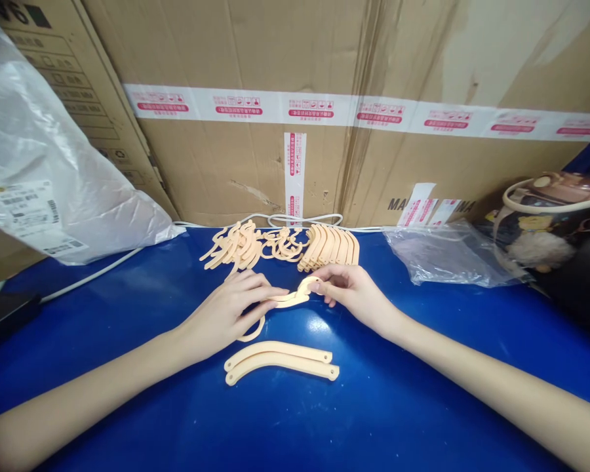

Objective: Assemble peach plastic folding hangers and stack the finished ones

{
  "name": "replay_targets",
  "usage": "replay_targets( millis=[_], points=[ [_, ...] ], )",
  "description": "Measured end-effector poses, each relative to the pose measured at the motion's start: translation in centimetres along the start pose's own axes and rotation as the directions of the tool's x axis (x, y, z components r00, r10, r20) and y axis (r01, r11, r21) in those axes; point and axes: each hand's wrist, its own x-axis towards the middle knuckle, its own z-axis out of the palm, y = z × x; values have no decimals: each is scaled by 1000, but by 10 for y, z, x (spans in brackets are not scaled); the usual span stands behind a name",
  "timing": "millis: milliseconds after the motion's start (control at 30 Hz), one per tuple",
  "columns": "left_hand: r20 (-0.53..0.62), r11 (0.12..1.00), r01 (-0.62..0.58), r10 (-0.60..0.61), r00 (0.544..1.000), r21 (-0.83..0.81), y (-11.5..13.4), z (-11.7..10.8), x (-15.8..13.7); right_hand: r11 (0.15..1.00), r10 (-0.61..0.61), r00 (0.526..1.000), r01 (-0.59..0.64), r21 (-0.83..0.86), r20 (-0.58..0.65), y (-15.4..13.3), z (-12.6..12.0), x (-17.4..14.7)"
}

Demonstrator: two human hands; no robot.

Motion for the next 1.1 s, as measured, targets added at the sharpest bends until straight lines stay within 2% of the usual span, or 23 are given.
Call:
replay_targets(
  millis=[133,233,400,567,733,967,1100],
  points=[
    [13,999,12,-13,1000,35,-2,1,2,955,-56,998,53,-291,-3,-2,-4,0],
    [-22,1000,22,-22,1000,22,-3,1,1,902,-104,994,100,-420,12,-5,-4,-1],
    [-60,999,6,-3,998,45,-6,-2,-2,869,-132,990,138,-474,46,-7,-6,-1],
    [-18,994,-62,64,998,85,-4,-5,-7,816,-132,990,131,-563,38,-3,-10,-1],
    [0,995,-55,55,998,85,-2,-6,-8,770,-148,988,136,-623,34,-2,-10,-3],
    [85,994,-40,32,996,99,-3,-5,-10,733,-199,980,161,-661,17,1,-6,-5],
    [41,994,-54,50,998,98,-5,-12,-12,731,-228,974,166,-662,-8,0,-6,-6]
  ],
)
